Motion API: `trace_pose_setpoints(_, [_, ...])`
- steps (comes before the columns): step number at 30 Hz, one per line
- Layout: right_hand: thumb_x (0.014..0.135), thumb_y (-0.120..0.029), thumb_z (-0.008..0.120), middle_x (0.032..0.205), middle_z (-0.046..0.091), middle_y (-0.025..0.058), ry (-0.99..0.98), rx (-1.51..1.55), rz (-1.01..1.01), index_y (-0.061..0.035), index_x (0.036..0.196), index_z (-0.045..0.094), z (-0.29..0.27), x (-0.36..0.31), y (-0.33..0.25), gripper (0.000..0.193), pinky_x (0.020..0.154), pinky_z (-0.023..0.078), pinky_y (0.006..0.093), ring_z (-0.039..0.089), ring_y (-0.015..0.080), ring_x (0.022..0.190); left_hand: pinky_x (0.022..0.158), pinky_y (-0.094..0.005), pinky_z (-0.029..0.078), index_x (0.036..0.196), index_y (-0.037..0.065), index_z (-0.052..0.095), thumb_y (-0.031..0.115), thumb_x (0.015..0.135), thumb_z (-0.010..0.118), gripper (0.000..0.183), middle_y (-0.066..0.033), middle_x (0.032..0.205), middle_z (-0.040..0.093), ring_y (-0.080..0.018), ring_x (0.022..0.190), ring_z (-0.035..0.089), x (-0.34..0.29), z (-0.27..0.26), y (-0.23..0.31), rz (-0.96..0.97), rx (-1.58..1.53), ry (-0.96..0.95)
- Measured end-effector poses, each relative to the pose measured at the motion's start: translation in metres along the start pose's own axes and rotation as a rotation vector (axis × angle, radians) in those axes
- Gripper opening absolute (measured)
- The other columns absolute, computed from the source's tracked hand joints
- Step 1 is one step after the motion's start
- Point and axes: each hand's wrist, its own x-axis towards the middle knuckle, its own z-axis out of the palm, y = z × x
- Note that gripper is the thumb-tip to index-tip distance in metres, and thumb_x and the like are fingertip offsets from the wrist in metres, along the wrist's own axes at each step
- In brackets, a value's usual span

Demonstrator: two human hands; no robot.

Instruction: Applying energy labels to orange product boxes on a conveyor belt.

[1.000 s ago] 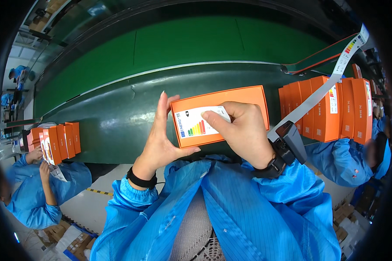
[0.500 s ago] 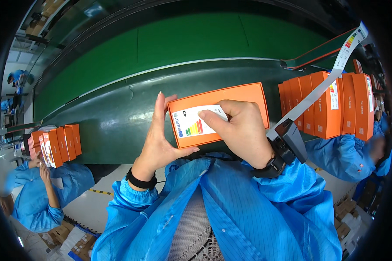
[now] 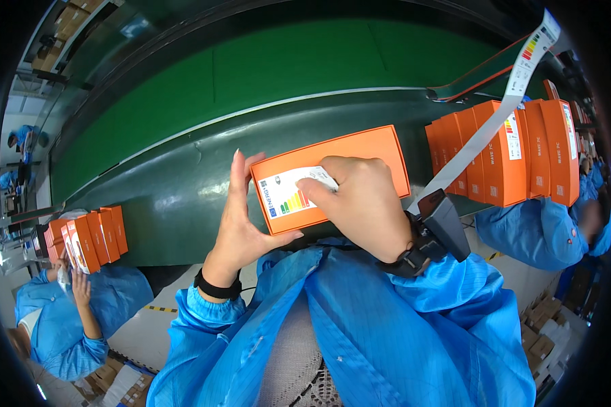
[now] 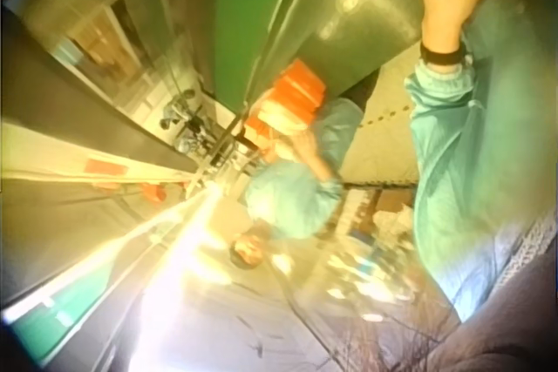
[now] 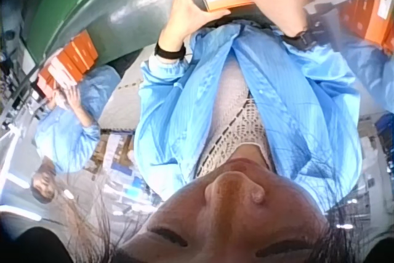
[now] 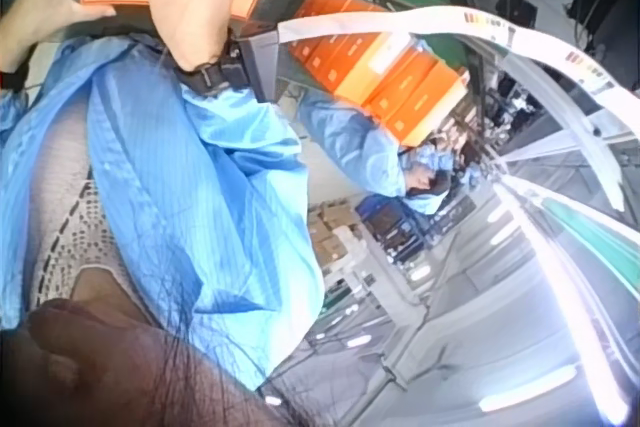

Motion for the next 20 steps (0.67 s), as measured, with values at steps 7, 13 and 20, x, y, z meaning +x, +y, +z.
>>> trace_pose_setpoints(7, [0.080,-0.031,0.069,0.071,0.065,0.0203,0.066,-0.105,-0.107,0.0025,0.084,0.065,0.000,-0.001,0.001,0.034,0.057,0.052,0.0395,0.065,0.0331,0.063,0.110,-0.0439,0.031,0.151,0.009,0.002,0.015,0.050,0.092,0.135,-0.0226,0.142,0.036,-0.0349,0.130,0.042,-0.001,0.002,0.001,-0.063,0.051,-0.030])
trace_pose_setpoints(13, [0.076,-0.037,0.074,0.068,0.063,0.0159,0.014,-0.534,0.140,-0.0026,0.078,0.053,-0.029,0.003,-0.007,0.040,0.057,0.050,0.0391,0.064,0.0324,0.064,0.110,-0.0428,0.032,0.151,0.009,0.003,0.015,0.049,0.092,0.135,-0.0224,0.143,0.036,-0.0342,0.130,0.042,-0.004,-0.002,0.002,-0.086,0.080,-0.018])
trace_pose_setpoints(20, [0.076,-0.027,0.071,0.120,0.057,0.0145,0.067,-0.437,-0.591,-0.0043,0.117,0.062,0.000,-0.024,0.004,0.048,0.105,0.034,0.0492,0.048,0.0283,0.124,0.112,-0.0424,0.028,0.151,0.009,0.001,0.017,0.053,0.091,0.134,-0.0212,0.145,0.034,-0.0335,0.132,0.039,-0.004,0.003,-0.002,-0.093,0.022,-0.003])
